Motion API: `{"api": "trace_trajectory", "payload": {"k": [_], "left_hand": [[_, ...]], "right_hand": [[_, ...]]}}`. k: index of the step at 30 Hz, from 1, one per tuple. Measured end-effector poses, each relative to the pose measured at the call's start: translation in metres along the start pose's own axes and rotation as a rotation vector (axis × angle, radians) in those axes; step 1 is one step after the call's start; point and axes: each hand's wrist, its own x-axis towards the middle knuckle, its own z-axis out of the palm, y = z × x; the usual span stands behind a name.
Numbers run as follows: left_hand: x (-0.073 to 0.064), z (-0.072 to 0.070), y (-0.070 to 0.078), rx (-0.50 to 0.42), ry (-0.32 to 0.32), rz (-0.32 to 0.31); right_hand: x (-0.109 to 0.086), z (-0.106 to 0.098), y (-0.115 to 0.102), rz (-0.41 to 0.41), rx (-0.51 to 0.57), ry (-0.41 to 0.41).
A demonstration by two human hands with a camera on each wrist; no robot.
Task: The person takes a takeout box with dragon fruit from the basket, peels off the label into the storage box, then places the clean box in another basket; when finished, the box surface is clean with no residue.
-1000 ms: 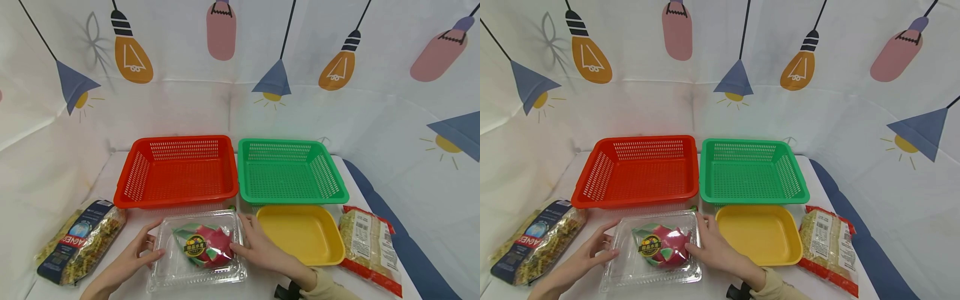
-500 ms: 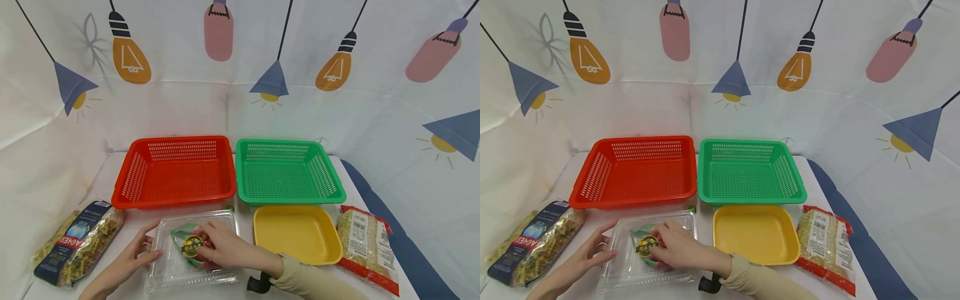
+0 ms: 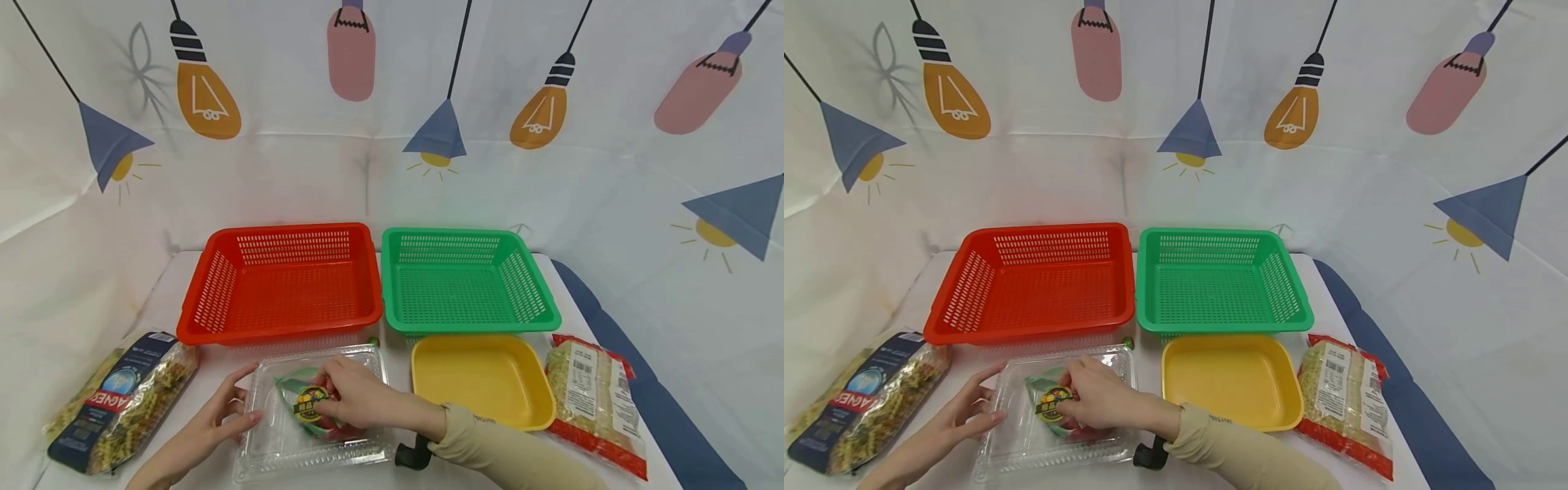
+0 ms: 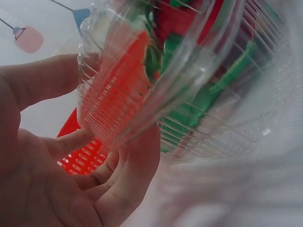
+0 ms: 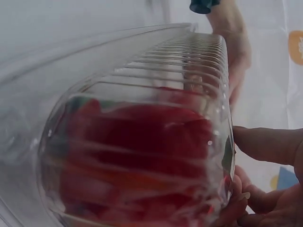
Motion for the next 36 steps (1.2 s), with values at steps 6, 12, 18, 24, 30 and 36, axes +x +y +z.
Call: {"api": "trace_trajectory", "payload": {"k": [6,12,18,24,30,36], "left_hand": [[0.001,-0.001,-0.001,-0.007,-0.005,0.004],[0.000,0.000,0.000,-0.008,-0.013,0.020],[0.000,0.000,0.005,0.001,-0.016,-0.043],[0.001,0.000,0.006,0.001,-0.020,-0.070],[0.000,0.000,0.005,-0.001,-0.020,-0.062],[-0.001,0.003,0.005,-0.001,-0.013,-0.066]], "right_hand": [[0.007,-0.003,0.005,-0.004,0.068,-0.034],[0.017,-0.008,0.011,0.001,0.131,-0.070],[0.018,-0.007,0.008,-0.023,0.018,-0.066],[0.017,-0.005,0.006,-0.027,-0.096,-0.069],[0.015,-0.004,0.006,-0.022,-0.112,-0.069],[0.012,-0.005,0.007,-0.038,-0.096,-0.078]]}}
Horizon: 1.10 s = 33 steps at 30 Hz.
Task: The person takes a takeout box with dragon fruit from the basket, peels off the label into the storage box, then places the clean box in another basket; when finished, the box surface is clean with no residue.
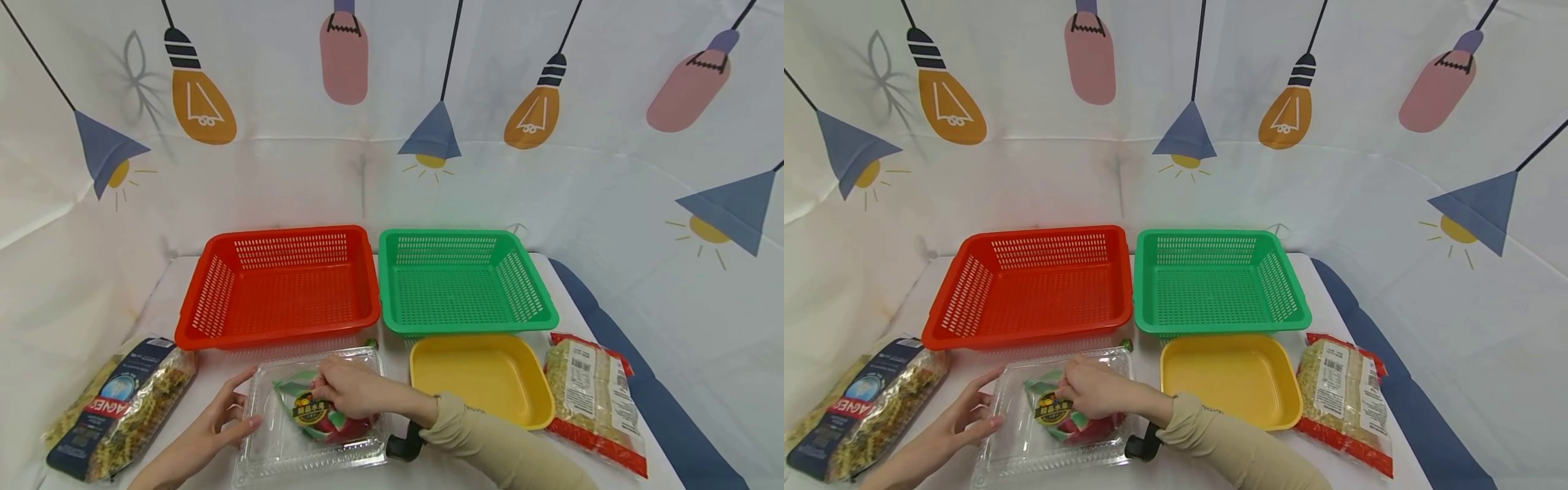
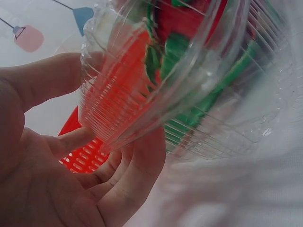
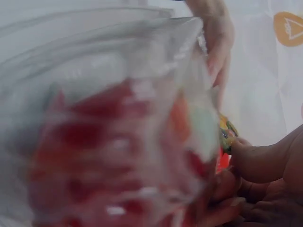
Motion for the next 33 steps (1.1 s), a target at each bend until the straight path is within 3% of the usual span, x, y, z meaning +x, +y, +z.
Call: {"api": "trace_trajectory", "payload": {"k": [5,10,15,19,26,33], "left_hand": [[0.000,0.000,-0.002,-0.009,-0.008,0.025],[0.002,-0.001,-0.002,-0.018,-0.009,-0.001],[0.002,-0.002,-0.004,-0.023,-0.015,0.002],[0.002,-0.002,-0.007,-0.033,-0.033,0.040],[0.003,0.000,-0.008,-0.017,-0.002,0.049],[0.001,0.001,-0.011,-0.015,0.013,0.069]], "right_hand": [[-0.001,-0.002,0.001,-0.023,0.021,-0.007],[-0.002,-0.004,0.003,-0.024,0.073,-0.013],[-0.002,-0.002,0.008,0.003,0.235,-0.006],[-0.005,-0.002,0.012,0.003,0.324,-0.006],[-0.020,-0.014,0.022,-0.070,0.372,0.093],[-0.042,-0.018,0.037,-0.175,0.355,0.200]]}}
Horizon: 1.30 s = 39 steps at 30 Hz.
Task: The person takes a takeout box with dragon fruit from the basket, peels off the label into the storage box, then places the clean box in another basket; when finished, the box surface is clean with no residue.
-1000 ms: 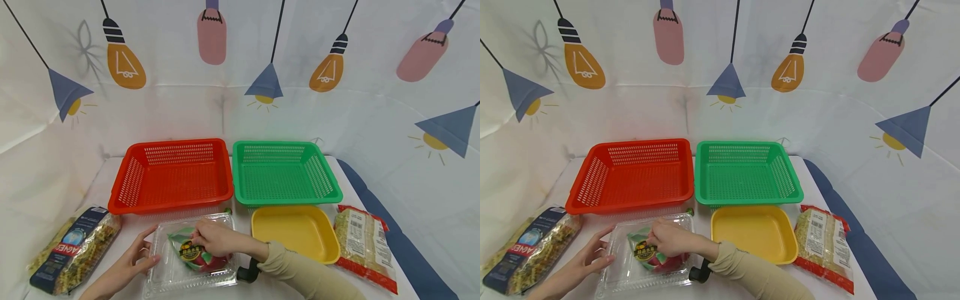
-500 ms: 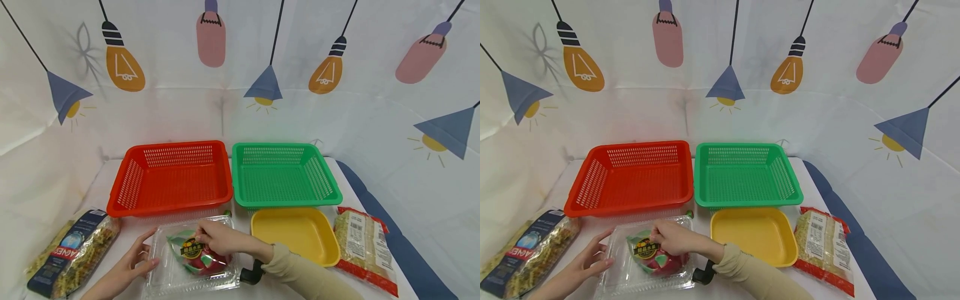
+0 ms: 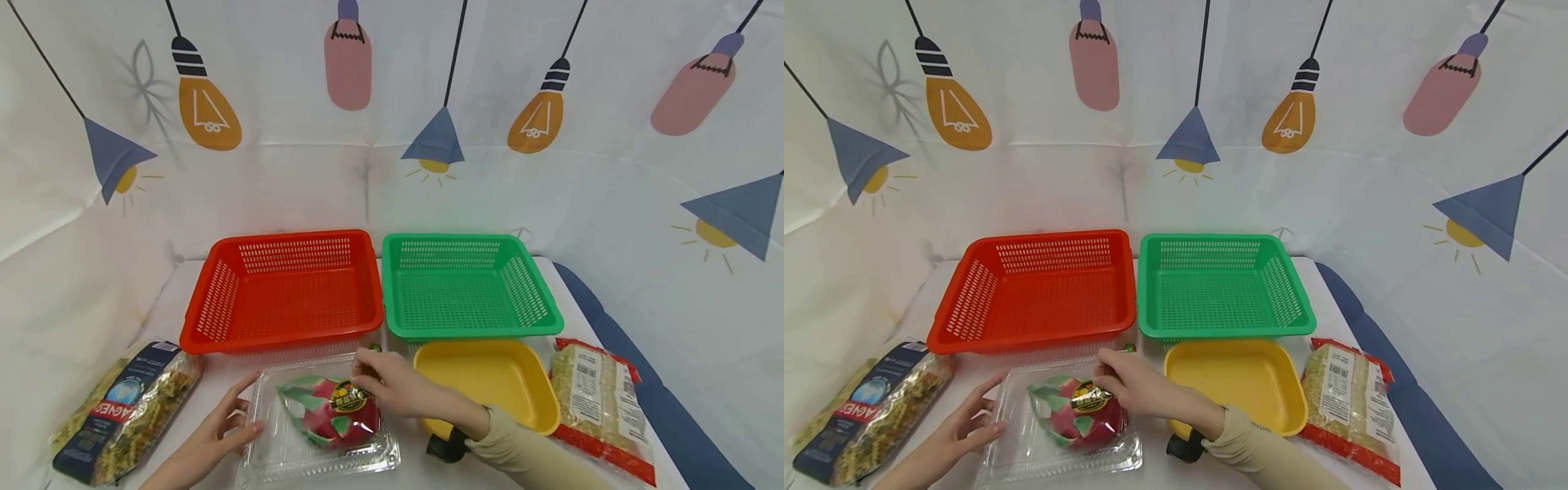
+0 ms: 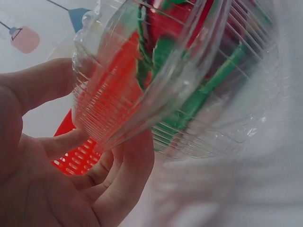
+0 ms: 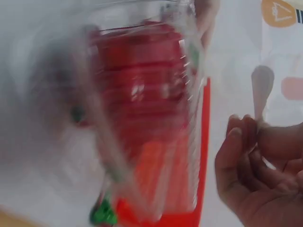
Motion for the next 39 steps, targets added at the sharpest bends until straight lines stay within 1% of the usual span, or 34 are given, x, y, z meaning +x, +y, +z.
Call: {"api": "trace_trajectory", "payload": {"k": [2,4,9,13,17,21,25,28,30,32,35,39], "left_hand": [[0.000,0.000,0.000,0.002,0.003,-0.011],[0.000,0.000,0.000,0.006,0.004,-0.013],[-0.001,0.002,0.001,-0.002,-0.006,-0.023],[-0.001,0.002,0.001,-0.015,-0.012,-0.043],[0.000,0.002,0.002,-0.017,-0.005,-0.065],[0.000,0.002,0.002,-0.016,-0.003,-0.080],[0.000,0.001,0.002,-0.014,-0.003,-0.073],[0.000,0.001,0.002,-0.010,-0.004,-0.065],[0.000,0.001,0.003,-0.010,-0.003,-0.072],[-0.001,0.001,0.005,-0.010,0.003,-0.085],[-0.001,0.001,0.008,-0.009,0.008,-0.086],[-0.003,0.001,0.011,-0.007,0.005,-0.065]], "right_hand": [[-0.007,-0.002,0.004,-0.029,0.006,0.034],[-0.014,-0.006,0.008,-0.038,0.031,0.055],[-0.035,-0.017,0.021,-0.003,0.058,0.073],[-0.050,-0.026,0.036,-0.002,0.034,0.092],[-0.063,-0.036,0.051,-0.003,0.020,0.138],[-0.077,-0.046,0.065,0.042,0.029,0.163],[-0.087,-0.055,0.077,0.110,0.024,0.136],[-0.092,-0.061,0.085,0.156,0.014,0.088],[-0.094,-0.066,0.089,0.191,0.006,0.051],[-0.094,-0.071,0.092,0.225,-0.012,0.018],[-0.093,-0.077,0.093,0.260,-0.061,-0.012],[-0.087,-0.081,0.093,0.269,-0.120,-0.042]]}}
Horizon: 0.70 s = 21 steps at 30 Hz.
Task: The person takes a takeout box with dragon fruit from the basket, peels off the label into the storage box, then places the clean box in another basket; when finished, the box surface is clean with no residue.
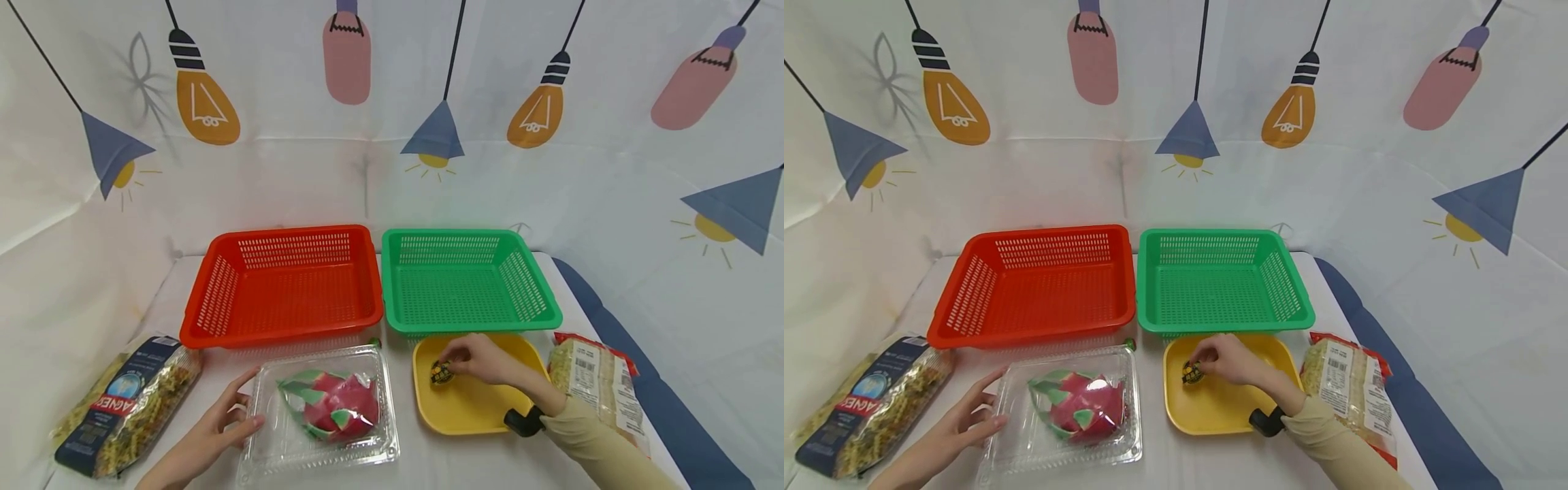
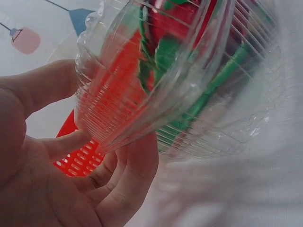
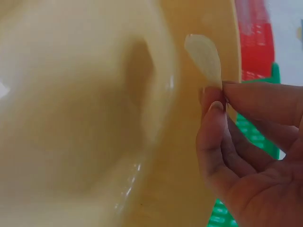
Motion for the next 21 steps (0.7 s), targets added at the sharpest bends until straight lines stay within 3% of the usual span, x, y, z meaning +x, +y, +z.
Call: {"api": "trace_trajectory", "payload": {"k": [14,21], "left_hand": [[0.001,-0.002,0.001,0.010,0.001,-0.009],[-0.002,0.000,0.002,0.003,-0.002,-0.017]], "right_hand": [[0.020,0.011,0.001,0.039,-0.173,-0.051],[0.024,0.018,0.002,0.021,-0.221,-0.083]]}}
